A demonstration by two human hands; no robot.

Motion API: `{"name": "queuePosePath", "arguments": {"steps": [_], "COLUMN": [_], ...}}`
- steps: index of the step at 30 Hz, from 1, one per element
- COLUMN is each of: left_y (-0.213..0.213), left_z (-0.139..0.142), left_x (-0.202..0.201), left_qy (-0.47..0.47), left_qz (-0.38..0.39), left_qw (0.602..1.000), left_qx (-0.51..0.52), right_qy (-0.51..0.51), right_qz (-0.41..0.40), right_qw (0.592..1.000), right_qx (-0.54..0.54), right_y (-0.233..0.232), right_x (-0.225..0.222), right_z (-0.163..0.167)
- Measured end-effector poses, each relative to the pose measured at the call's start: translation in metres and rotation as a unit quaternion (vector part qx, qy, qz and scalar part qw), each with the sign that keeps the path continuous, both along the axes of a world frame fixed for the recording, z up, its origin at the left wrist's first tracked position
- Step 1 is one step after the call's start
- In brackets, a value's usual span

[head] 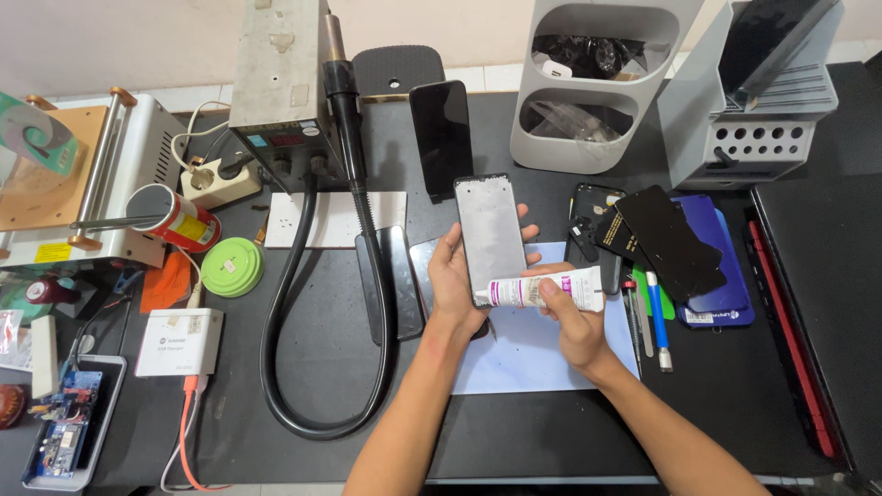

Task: The person applies adhesive around the perimeter of a smartphone frame, then attaches a screen assembly and presses it into place. The person then removes the screen and places the battery back into the phone chassis.

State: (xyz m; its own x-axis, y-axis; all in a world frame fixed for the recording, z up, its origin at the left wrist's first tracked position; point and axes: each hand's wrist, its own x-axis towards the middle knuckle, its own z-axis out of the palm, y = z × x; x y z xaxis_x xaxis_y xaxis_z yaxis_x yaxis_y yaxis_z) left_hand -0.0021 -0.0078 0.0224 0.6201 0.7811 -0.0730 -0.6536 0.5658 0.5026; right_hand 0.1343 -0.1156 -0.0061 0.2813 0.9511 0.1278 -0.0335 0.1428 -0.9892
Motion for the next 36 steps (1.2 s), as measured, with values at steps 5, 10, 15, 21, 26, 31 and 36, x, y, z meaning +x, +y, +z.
{"name": "queuePosePath", "arguments": {"steps": [5,10,15,21,26,31,36], "left_y": [0.0004,-0.0009,-0.0010,-0.0008,-0.0001,-0.0005,0.0000], "left_z": [-0.0008,0.0016,0.0033,0.0010,0.0007,0.0017,-0.0002], "left_x": [-0.0007,-0.0003,-0.0005,-0.0014,-0.0008,-0.0015,-0.0013], "left_qy": [-0.021,0.009,0.012,0.008,-0.001,0.014,0.006], "left_qz": [-0.010,0.001,0.000,-0.006,-0.007,-0.004,-0.005], "left_qw": [1.000,1.000,1.000,1.000,1.000,1.000,1.000], "left_qx": [0.021,0.014,0.006,0.014,0.009,0.012,0.000], "right_qy": [0.013,0.000,-0.001,0.015,0.004,0.012,0.016], "right_qz": [-0.003,-0.002,-0.003,0.004,0.002,0.004,0.008], "right_qw": [1.000,1.000,1.000,1.000,1.000,1.000,1.000], "right_qx": [-0.001,0.002,-0.002,0.001,-0.002,0.003,0.003], "right_y": [-0.0001,-0.0002,-0.0009,-0.0003,-0.0002,0.0007,0.0002], "right_x": [-0.0011,-0.0007,0.0002,0.0003,0.0009,0.0003,0.0007], "right_z": [0.0009,0.0002,-0.0015,-0.0031,-0.0022,-0.0028,-0.0029]}}
